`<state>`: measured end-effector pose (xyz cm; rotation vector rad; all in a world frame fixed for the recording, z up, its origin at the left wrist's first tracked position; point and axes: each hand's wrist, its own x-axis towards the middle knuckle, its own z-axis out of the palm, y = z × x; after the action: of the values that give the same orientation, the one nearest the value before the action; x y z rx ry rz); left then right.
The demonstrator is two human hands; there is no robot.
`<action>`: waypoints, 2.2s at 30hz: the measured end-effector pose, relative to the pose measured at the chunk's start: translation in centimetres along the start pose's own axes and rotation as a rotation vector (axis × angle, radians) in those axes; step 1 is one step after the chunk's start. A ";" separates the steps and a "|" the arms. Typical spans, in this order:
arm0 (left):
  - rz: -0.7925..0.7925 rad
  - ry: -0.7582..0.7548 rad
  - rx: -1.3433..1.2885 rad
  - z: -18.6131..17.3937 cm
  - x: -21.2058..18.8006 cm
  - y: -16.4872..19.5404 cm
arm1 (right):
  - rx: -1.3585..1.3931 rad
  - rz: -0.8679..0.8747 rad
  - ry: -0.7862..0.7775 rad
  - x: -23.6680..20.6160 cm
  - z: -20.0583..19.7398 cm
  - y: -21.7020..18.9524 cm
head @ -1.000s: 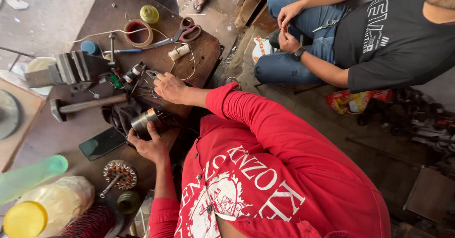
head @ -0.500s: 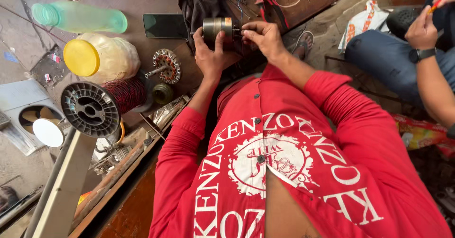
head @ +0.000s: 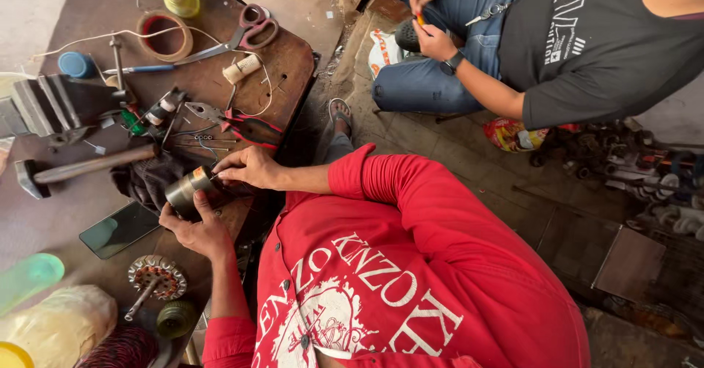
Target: The person repairs a small cylindrical electrical motor by hand, using pliers to strip and adjust wires. They repeatedly rotate and inspect the motor while working on the wiring connections.
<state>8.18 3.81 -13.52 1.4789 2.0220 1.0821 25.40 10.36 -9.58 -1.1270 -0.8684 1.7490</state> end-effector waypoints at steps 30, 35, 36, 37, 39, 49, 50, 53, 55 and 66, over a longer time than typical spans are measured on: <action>-0.068 0.111 0.058 -3.2 2.1 0.1 | -1.072 -0.954 -0.226 2.6 0.0 4.2; -0.249 0.011 0.053 -4.2 2.3 0.3 | -1.190 -0.833 -0.240 3.0 0.1 5.4; -0.270 0.005 0.079 -4.3 2.1 0.2 | -1.135 -0.935 -0.228 2.8 0.1 5.6; -0.251 0.019 0.052 -4.2 2.2 0.3 | -1.181 -0.816 -0.245 3.0 0.1 5.3; -0.208 0.026 -0.014 -4.0 1.8 0.2 | -1.281 -0.559 -0.262 2.9 0.3 4.9; 0.184 0.123 0.148 -3.9 1.2 -1.6 | -1.237 -0.833 -0.272 1.3 2.3 1.7; 0.119 0.073 0.106 -3.8 1.1 -1.6 | -1.345 -0.601 -0.342 1.0 2.3 1.3; -0.044 0.015 -0.192 -2.6 0.5 -1.3 | -1.156 -0.966 -0.017 0.0 2.4 -0.5; -0.028 -0.022 -0.083 -2.8 -0.1 -1.2 | -1.190 -0.662 -0.201 -0.5 2.6 -1.6; 0.040 0.006 -0.065 -1.3 -0.6 -1.3 | -1.124 -0.742 -0.111 -0.4 2.2 -3.1</action>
<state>6.70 2.65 -13.83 1.4904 1.9509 1.1582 24.35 11.04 -5.96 -1.1023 -2.1341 0.6342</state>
